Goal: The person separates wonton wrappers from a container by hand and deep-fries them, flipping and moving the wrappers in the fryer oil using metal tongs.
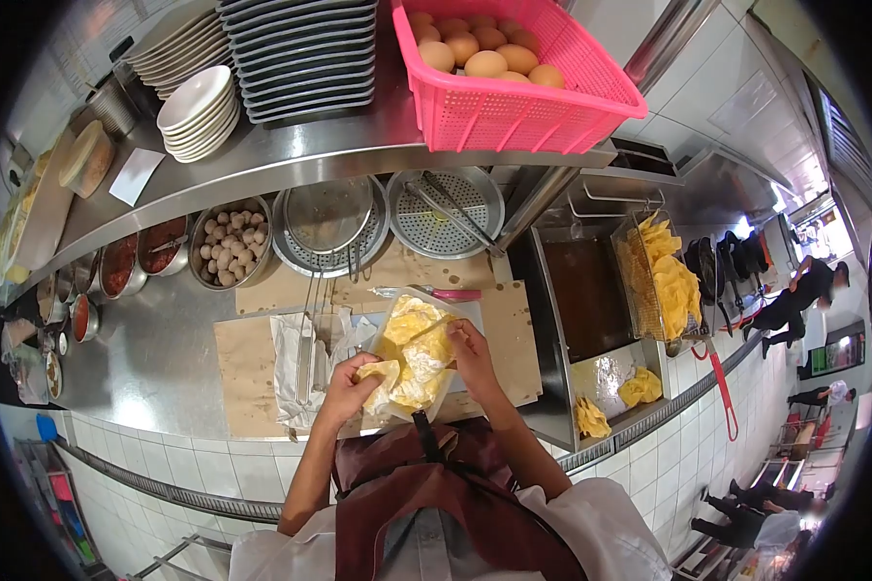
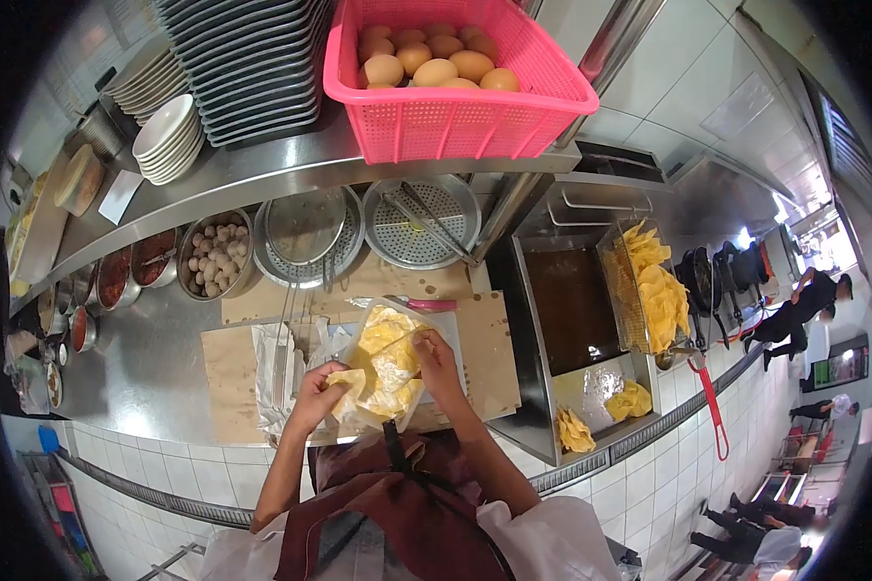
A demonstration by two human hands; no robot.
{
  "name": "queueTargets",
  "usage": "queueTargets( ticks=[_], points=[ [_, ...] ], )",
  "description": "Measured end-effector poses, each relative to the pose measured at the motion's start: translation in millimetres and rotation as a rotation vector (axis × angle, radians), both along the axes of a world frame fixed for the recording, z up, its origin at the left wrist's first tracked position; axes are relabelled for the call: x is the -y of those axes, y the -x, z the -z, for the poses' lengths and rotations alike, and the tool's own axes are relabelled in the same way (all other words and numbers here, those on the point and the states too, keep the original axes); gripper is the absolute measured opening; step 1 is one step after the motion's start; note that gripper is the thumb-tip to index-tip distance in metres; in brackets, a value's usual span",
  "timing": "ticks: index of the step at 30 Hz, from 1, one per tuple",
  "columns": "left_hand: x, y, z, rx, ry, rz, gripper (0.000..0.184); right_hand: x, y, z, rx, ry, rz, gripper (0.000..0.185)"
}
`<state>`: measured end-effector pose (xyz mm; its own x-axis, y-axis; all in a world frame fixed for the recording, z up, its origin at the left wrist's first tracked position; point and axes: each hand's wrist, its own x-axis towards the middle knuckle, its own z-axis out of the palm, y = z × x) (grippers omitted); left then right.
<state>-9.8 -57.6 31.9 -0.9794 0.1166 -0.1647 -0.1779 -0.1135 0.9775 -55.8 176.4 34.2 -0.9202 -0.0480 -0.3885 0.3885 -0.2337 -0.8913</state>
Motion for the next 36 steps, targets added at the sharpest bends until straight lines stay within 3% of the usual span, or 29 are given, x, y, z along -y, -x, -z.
queueTargets(
  ticks=[3, 5, 6, 8, 10, 12, 16, 18, 22, 24, 30, 31, 33, 36],
  points=[
    [-20, 0, 5, 0.1, 0.088, -0.005, 0.022, 9, -7, -8, -0.055, -0.063, -0.079, 0.026],
    [-33, 3, 10, 0.037, 0.044, -0.022, 0.029, 21, -14, -16, -0.384, -0.128, -0.256, 0.031],
    [-31, 5, 17, 0.032, 0.046, -0.026, 0.029, 24, -16, -15, -0.389, -0.126, -0.259, 0.031],
    [-27, 5, 32, 0.262, -0.045, 0.024, 0.03, 27, -23, -13, -0.395, -0.346, -0.374, 0.04],
    [-32, 5, 22, 0.226, -0.033, 0.022, 0.03, 26, -25, -12, -0.448, -0.426, -0.42, 0.043],
    [-34, 3, 8, 0.414, -0.209, -0.021, 0.034, 23, -27, -11, -0.559, -0.587, -0.514, 0.051],
    [-25, 2, 29, 0.507, -0.211, -0.009, 0.037, 23, -28, -10, -0.699, -0.83, -0.564, 0.057],
    [-26, 2, 26, 0.543, -0.257, -0.107, 0.034, 23, -27, -10, -0.831, -0.898, -0.468, 0.06],
    [-23, 1, 9, 0.571, -0.348, -0.075, 0.035, 23, -21, -8, -0.72, -0.761, -0.304, 0.059],
    [-24, 2, 5, 0.569, -0.31, -0.213, 0.035, 17, -14, -2, -0.339, -0.469, -0.321, 0.045],
    [-17, 5, 6, 0.606, -0.354, -0.212, 0.034, 17, -10, -14, -0.578, -0.55, -0.332, 0.017],
    [-14, 4, 11, 0.607, -0.355, -0.214, 0.034, 18, -11, -15, -0.578, -0.549, -0.335, 0.017],
    [-10, 5, 13, 0.633, -0.418, -0.105, 0.04, 19, -13, -16, -0.854, -0.686, -0.263, 0.016],
    [-14, 6, -1, 0.647, -0.497, -0.202, 0.041, 20, -15, -16, -0.853, -0.578, -0.235, 0.017]
  ],
)
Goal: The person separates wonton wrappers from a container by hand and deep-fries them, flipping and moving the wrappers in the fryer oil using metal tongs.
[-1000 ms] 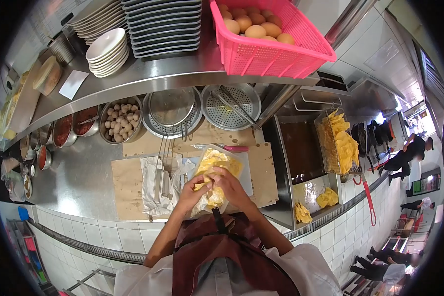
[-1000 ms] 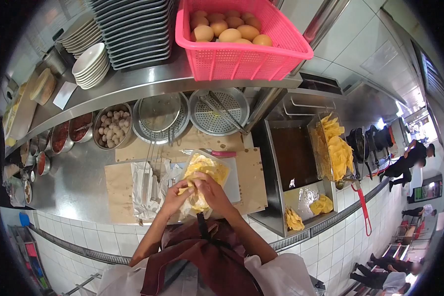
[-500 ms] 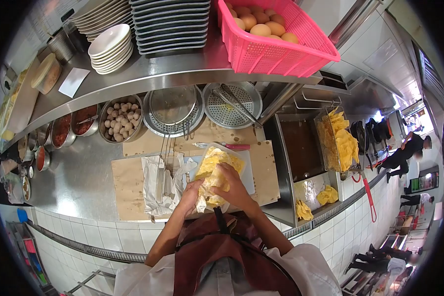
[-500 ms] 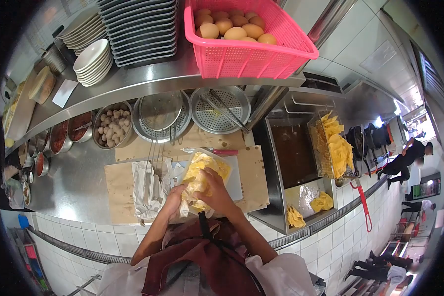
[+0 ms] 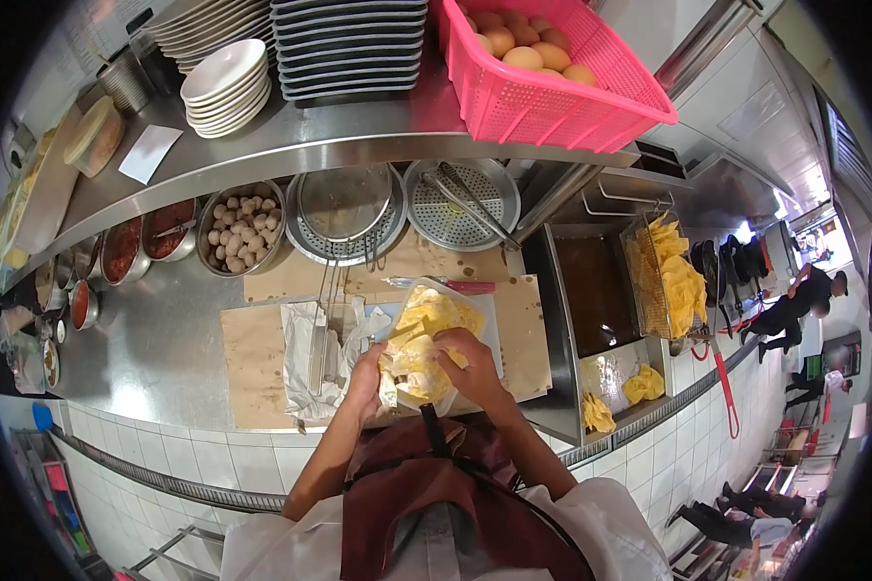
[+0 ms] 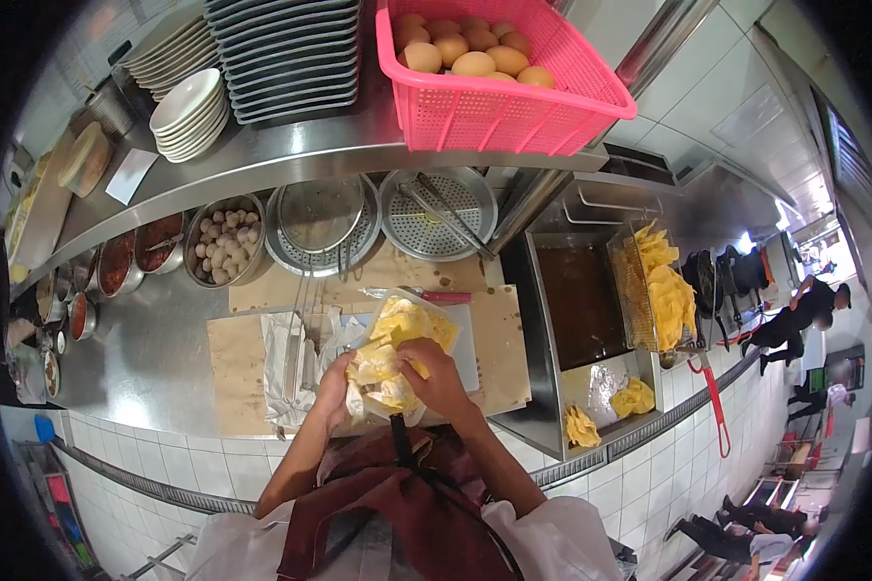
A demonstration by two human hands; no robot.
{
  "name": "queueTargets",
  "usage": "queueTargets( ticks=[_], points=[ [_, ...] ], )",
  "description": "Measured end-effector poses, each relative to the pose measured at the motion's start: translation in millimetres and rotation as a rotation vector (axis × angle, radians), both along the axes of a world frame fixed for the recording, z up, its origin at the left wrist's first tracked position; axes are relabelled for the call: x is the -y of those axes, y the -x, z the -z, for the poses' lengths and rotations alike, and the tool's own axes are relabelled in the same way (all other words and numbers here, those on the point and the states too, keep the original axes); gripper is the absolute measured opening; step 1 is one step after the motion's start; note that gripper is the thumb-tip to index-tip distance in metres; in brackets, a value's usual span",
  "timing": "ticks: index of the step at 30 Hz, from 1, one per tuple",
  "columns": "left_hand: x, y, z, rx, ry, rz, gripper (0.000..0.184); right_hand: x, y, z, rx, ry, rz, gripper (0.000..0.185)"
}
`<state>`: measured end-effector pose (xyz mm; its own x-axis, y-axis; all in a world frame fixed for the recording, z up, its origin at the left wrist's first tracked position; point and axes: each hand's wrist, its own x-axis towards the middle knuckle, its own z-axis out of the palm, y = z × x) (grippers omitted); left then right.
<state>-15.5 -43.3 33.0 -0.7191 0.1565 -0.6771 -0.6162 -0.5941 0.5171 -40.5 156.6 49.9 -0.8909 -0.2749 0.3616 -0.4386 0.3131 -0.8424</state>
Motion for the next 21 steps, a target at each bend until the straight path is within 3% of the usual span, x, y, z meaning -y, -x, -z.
queueTargets(
  ticks=[1, 3, 4, 6, 9, 13, 15, 18, 20, 21],
  points=[
    [1, 0, 4, 0.0, 0.001, 0.0, 0.041, 0, -1, 4, 0.0, 0.001, 0.0, 0.017],
    [5, 0, 11, 0.014, -0.06, -0.031, 0.042, -2, -2, 14, 0.347, 0.404, 0.033, 0.018],
    [5, -1, 8, 0.014, -0.059, -0.027, 0.042, -6, -2, 17, 0.346, 0.405, 0.038, 0.018],
    [1, 0, 2, -0.047, -0.025, -0.128, 0.043, -18, 1, 16, 0.792, 0.736, 0.046, 0.018],
    [3, 1, 4, -0.113, -0.016, -0.145, 0.042, -27, 0, 10, 0.794, 0.934, 0.048, 0.019],
    [-23, 12, -7, -0.153, 0.058, -0.14, 0.039, -82, -16, 1, 0.794, 0.983, 0.216, 0.025],
    [-37, 16, -6, -0.186, 0.017, -0.04, 0.039, -133, -26, 11, 0.718, 0.831, 0.378, 0.038],
    [-69, 21, -6, -0.217, 0.192, 0.008, 0.037, -209, -28, 6, 0.493, 0.601, 0.532, 0.048],
    [-97, 26, 3, -0.274, 0.172, 0.024, 0.036, -248, 2, 6, 0.536, 0.579, 0.61, 0.054],
    [-106, 30, -1, -0.279, 0.181, 0.17, 0.038, -267, 24, 7, 0.508, 0.574, 0.634, 0.054]
  ],
)
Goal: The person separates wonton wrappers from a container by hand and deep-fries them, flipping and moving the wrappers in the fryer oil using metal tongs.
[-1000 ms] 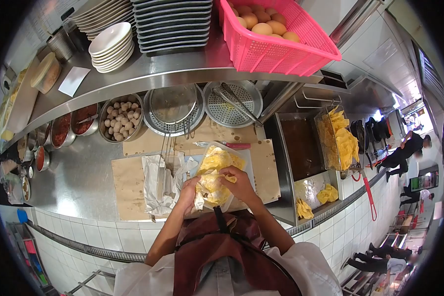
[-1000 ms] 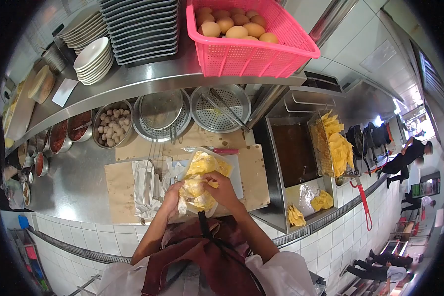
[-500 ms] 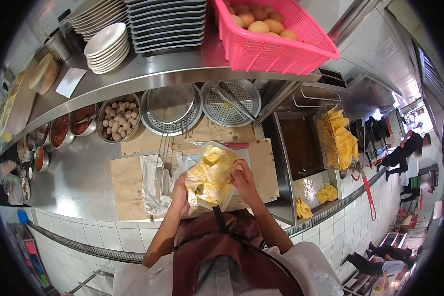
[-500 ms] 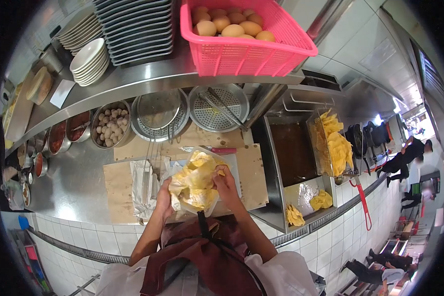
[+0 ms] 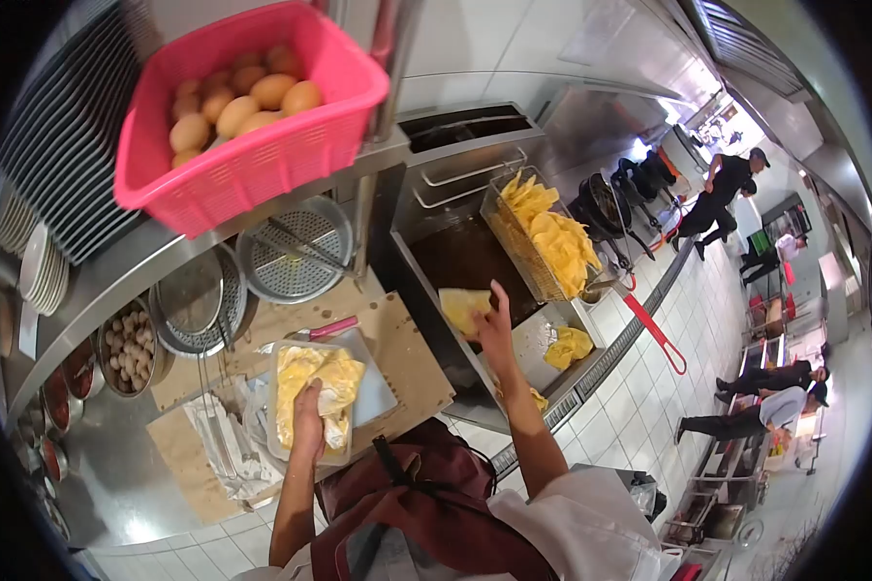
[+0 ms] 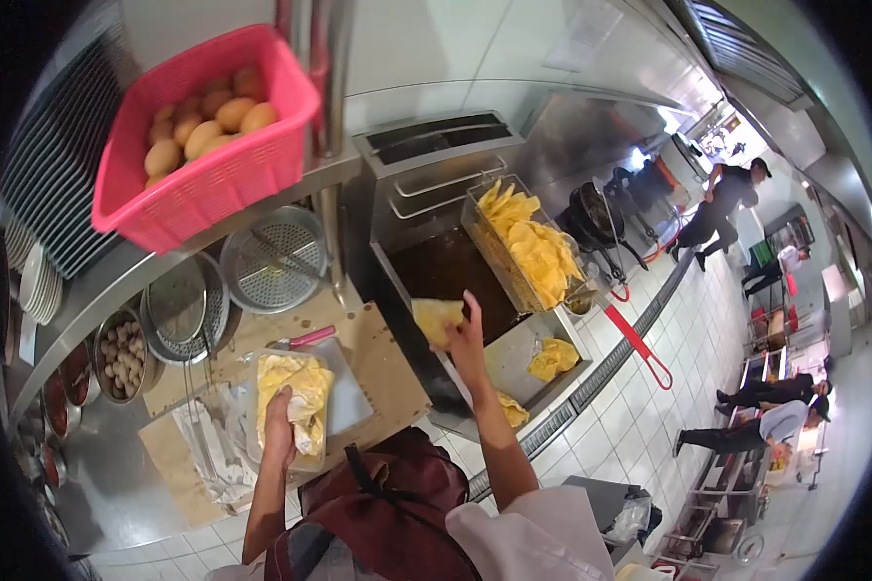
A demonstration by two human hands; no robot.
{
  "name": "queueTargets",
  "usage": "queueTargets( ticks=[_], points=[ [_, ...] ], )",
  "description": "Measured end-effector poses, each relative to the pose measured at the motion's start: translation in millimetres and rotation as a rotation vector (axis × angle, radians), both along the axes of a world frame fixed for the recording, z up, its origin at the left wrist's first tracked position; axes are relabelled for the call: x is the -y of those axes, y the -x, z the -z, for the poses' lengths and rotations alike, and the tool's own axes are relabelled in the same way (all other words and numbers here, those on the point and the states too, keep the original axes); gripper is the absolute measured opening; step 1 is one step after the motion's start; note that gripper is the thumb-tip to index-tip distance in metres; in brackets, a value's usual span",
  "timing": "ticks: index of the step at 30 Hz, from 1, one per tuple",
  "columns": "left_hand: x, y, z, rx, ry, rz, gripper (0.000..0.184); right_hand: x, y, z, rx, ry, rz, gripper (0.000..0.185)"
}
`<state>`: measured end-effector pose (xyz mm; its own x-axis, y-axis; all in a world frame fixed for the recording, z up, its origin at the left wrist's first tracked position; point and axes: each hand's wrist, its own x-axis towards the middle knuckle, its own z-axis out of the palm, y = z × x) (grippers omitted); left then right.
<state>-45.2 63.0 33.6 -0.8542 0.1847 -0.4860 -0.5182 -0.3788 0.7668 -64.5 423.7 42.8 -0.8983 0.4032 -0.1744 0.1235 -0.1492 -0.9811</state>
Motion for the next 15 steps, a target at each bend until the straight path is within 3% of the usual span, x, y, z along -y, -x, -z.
queueTargets(
  ticks=[2, 3, 4, 5, 6, 8, 11, 15],
  points=[
    [-37, 7, -11, 0.007, 0.04, 0.118, 0.038, -32, 9, 26, -0.004, -0.003, 0.032, 0.055],
    [-51, 11, -16, 0.008, 0.078, 0.229, 0.038, -49, 10, 48, -0.015, -0.359, 0.131, 0.053],
    [-65, 12, 20, -0.007, 0.158, 0.254, 0.038, -62, 14, 59, -0.028, -0.715, 0.231, 0.052],
    [-80, 15, 55, -0.025, 0.234, 0.272, 0.038, -71, 3, 62, 0.037, -0.607, 0.11, 0.044],
    [-103, 20, 2, -0.044, 0.093, 0.392, 0.039, -77, -13, 68, 0.104, -0.502, -0.017, 0.037],
    [-141, 26, -9, -0.085, 0.149, 0.502, 0.04, -54, -39, 28, 0.381, 0.295, -0.179, 0.03],
    [-180, 27, -4, -0.13, 0.215, 0.692, 0.04, -28, -63, 14, 0.325, 0.502, -0.291, 0.027],
    [-218, 35, -1, -0.214, 0.258, 0.707, 0.036, -71, -61, 67, 0.026, 0.381, -0.09, 0.031]
  ],
)
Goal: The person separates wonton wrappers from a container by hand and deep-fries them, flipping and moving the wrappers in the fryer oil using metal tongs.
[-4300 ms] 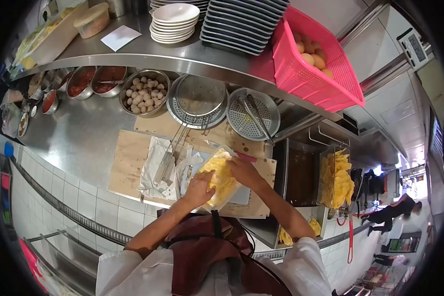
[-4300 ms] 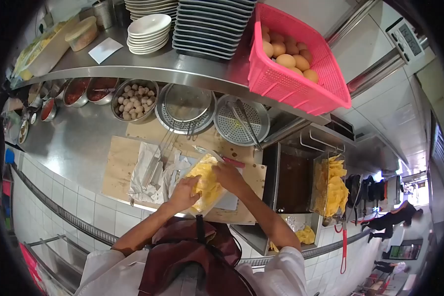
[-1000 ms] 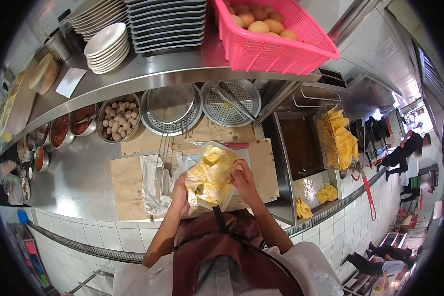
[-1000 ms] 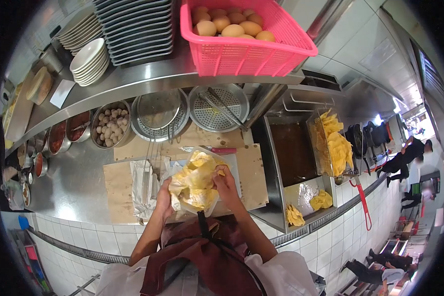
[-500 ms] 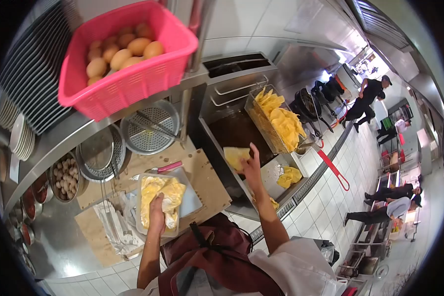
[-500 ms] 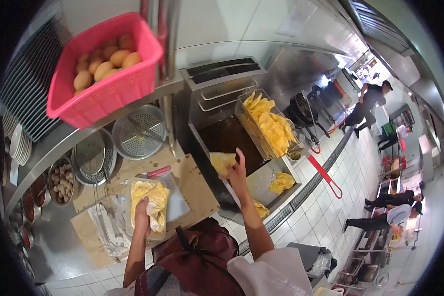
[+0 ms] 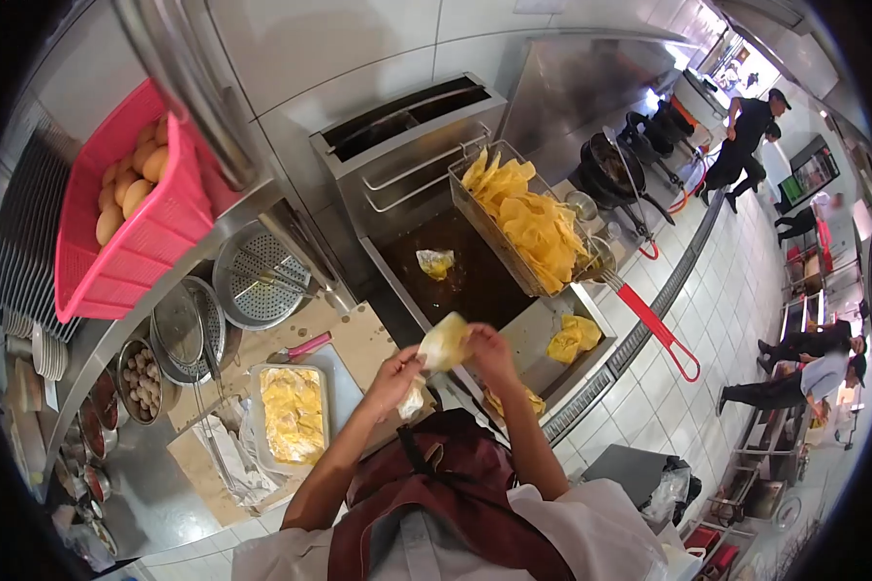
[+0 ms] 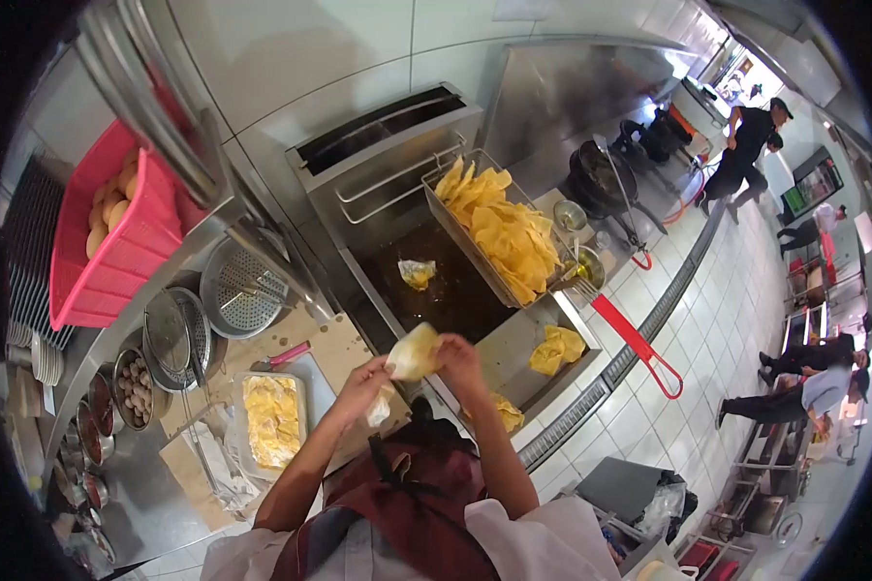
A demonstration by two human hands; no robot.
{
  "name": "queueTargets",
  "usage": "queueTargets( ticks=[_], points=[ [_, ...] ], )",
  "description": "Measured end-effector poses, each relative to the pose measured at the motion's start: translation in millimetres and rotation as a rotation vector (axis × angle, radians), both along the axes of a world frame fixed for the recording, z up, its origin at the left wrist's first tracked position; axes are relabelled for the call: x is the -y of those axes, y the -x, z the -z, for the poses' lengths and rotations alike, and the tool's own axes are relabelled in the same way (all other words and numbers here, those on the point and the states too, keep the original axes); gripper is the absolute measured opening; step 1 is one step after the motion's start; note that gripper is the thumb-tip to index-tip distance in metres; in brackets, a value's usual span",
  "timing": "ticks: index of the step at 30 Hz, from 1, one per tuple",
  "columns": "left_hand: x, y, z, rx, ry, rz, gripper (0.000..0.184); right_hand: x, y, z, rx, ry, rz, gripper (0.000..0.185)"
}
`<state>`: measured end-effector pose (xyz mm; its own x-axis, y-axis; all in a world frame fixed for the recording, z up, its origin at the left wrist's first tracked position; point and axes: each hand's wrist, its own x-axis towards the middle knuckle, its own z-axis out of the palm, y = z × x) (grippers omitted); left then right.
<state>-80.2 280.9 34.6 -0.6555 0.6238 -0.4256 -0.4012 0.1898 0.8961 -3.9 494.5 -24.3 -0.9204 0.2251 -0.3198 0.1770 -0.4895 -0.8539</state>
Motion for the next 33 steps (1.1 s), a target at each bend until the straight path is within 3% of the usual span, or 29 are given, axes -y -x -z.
queueTargets(
  ticks=[2, 3, 5, 6, 8, 9, 12, 13, 18, 20, 21, 23, 29, 31, 33],
  points=[
    [-4, 8, -9, 0.25, -0.107, -0.026, 0.042, -28, 8, -5, 0.127, -0.369, 0.241, 0.033],
    [-5, 8, -12, 0.311, -0.157, -0.031, 0.044, -37, -1, -3, 0.124, -0.357, 0.243, 0.033],
    [-12, 13, -19, 0.359, -0.209, -0.042, 0.046, -52, -17, -1, 0.166, -0.972, 0.123, 0.036],
    [-17, 13, -21, 0.383, -0.283, -0.02, 0.049, -48, -15, -10, 0.162, -0.969, 0.115, 0.036],
    [-25, 2, -16, 0.422, -0.35, -0.032, 0.053, -18, -19, -45, 0.249, -0.103, -0.176, 0.034],
    [-34, 0, -10, 0.275, -0.325, -0.013, 0.059, -5, -17, -52, 0.245, 0.067, -0.281, 0.028],
    [-36, 6, -6, -0.211, -0.185, -0.002, 0.077, -1, -15, -23, 0.107, 0.115, -0.22, 0.02],
    [-36, 9, -16, -0.301, -0.124, -0.048, 0.071, -1, -9, -27, 0.103, 0.094, -0.192, 0.016],
    [-26, 25, -15, -0.11, -0.217, -0.101, 0.052, -3, 11, -52, -0.046, 0.029, -0.136, 0.017],
    [-22, 26, -3, -0.175, -0.234, -0.11, 0.043, 12, 23, -87, 0.072, 0.268, -0.073, 0.025],
    [-20, 25, -20, -0.146, -0.199, -0.107, 0.04, 9, 25, -86, 0.157, 0.338, -0.135, 0.03],
    [-15, 22, -18, -0.114, -0.196, -0.12, 0.04, 12, 25, -61, 0.135, 0.208, -0.115, 0.031],
    [1, 18, 4, -0.221, -0.101, -0.198, 0.031, 23, 23, -58, -0.014, -0.116, 0.023, 0.028],
    [-11, 18, -1, -0.167, -0.148, -0.223, 0.029, 14, 24, -48, -0.089, -0.409, 0.153, 0.027],
    [-25, 24, 4, -0.186, -0.298, -0.303, 0.031, -11, 34, -25, -0.331, -0.61, 0.248, 0.029]
  ],
)
